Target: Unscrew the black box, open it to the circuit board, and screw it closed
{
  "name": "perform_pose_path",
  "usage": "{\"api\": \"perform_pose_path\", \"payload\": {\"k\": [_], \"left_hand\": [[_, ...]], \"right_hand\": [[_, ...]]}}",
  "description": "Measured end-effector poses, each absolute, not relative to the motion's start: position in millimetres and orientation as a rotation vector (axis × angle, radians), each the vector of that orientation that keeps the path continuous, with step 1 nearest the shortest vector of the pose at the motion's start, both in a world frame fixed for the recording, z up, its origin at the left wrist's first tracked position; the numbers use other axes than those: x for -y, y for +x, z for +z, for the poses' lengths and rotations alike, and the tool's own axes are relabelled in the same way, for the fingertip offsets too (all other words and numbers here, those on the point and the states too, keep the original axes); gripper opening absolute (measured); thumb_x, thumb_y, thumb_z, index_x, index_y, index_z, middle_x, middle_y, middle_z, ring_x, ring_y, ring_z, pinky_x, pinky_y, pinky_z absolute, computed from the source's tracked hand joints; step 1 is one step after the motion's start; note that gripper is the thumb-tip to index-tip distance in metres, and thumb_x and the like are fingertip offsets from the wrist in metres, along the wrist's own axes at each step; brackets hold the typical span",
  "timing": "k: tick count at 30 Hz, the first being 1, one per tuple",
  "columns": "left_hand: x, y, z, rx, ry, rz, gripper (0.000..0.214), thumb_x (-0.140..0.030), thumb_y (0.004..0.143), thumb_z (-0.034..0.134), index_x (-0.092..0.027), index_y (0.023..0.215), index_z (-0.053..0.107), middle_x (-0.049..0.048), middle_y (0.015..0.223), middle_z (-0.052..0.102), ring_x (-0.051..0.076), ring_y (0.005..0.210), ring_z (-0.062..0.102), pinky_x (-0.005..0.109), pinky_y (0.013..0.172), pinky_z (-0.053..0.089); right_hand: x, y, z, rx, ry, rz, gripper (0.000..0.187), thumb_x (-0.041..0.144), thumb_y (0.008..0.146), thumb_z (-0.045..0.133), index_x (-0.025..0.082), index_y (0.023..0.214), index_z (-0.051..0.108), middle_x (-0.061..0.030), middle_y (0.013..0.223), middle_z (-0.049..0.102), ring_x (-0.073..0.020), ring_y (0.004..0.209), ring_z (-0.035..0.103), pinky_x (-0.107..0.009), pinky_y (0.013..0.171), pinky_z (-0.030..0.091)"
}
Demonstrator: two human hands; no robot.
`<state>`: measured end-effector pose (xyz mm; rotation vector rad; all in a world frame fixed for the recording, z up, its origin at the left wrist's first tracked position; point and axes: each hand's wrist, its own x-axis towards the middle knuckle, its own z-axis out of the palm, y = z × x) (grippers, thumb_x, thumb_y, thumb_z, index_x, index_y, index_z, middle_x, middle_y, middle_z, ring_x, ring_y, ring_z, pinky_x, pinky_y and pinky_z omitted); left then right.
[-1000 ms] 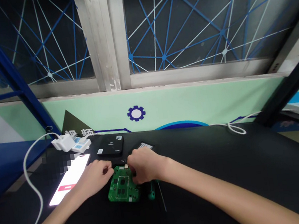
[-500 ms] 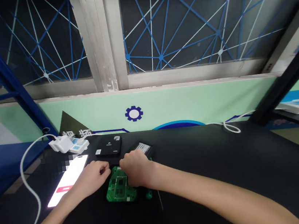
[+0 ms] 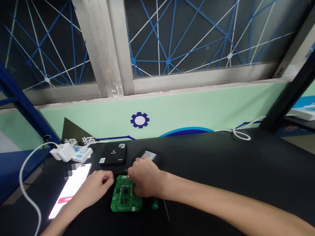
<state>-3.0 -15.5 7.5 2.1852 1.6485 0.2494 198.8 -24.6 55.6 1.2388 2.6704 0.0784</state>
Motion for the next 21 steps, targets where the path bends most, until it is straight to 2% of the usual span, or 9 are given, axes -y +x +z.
{"api": "perform_pose_path", "payload": {"k": [5,11,17,21], "left_hand": [[14.9,-6.8,7.1,-1.611,2.188,0.231,0.026,-0.024,0.089,0.045,-0.021,0.063,0.048,-0.0046,0.057,0.053,0.014,0.056,0.05,0.026,0.056,0.025],[17.2,-7.3,11.6,-1.601,2.158,0.224,0.024,-0.023,0.089,0.046,-0.022,0.066,0.052,-0.003,0.061,0.055,0.015,0.06,0.052,0.025,0.056,0.026],[15.3,-9.7,8.3,-1.566,2.168,0.215,0.022,-0.02,0.088,0.045,-0.021,0.067,0.05,-0.0025,0.061,0.054,0.015,0.059,0.05,0.026,0.056,0.025],[12.9,-13.5,3.3,-1.554,2.193,0.242,0.021,-0.022,0.089,0.045,-0.021,0.068,0.05,-0.0022,0.062,0.054,0.015,0.06,0.051,0.026,0.056,0.025]], "right_hand": [[20.1,206.7,49.1,-2.758,1.208,0.074,0.016,0.022,0.072,0.063,0.013,0.078,0.075,-0.0153,0.078,0.072,-0.0314,0.092,0.064,-0.039,0.083,0.044],[14.2,218.9,36.7,-2.848,1.22,-0.059,0.014,0.027,0.076,0.065,0.016,0.069,0.072,-0.0118,0.076,0.07,-0.0284,0.091,0.062,-0.039,0.083,0.039],[15.3,230.4,29.6,-3.028,1.268,-0.316,0.008,0.023,0.076,0.073,0.017,0.072,0.069,-0.0051,0.078,0.069,-0.0242,0.093,0.058,-0.039,0.089,0.035],[16.4,239.3,19.8,-3.198,1.257,-0.521,0.011,0.018,0.073,0.078,0.018,0.075,0.068,-0.0017,0.077,0.068,-0.0208,0.089,0.057,-0.038,0.089,0.036]]}}
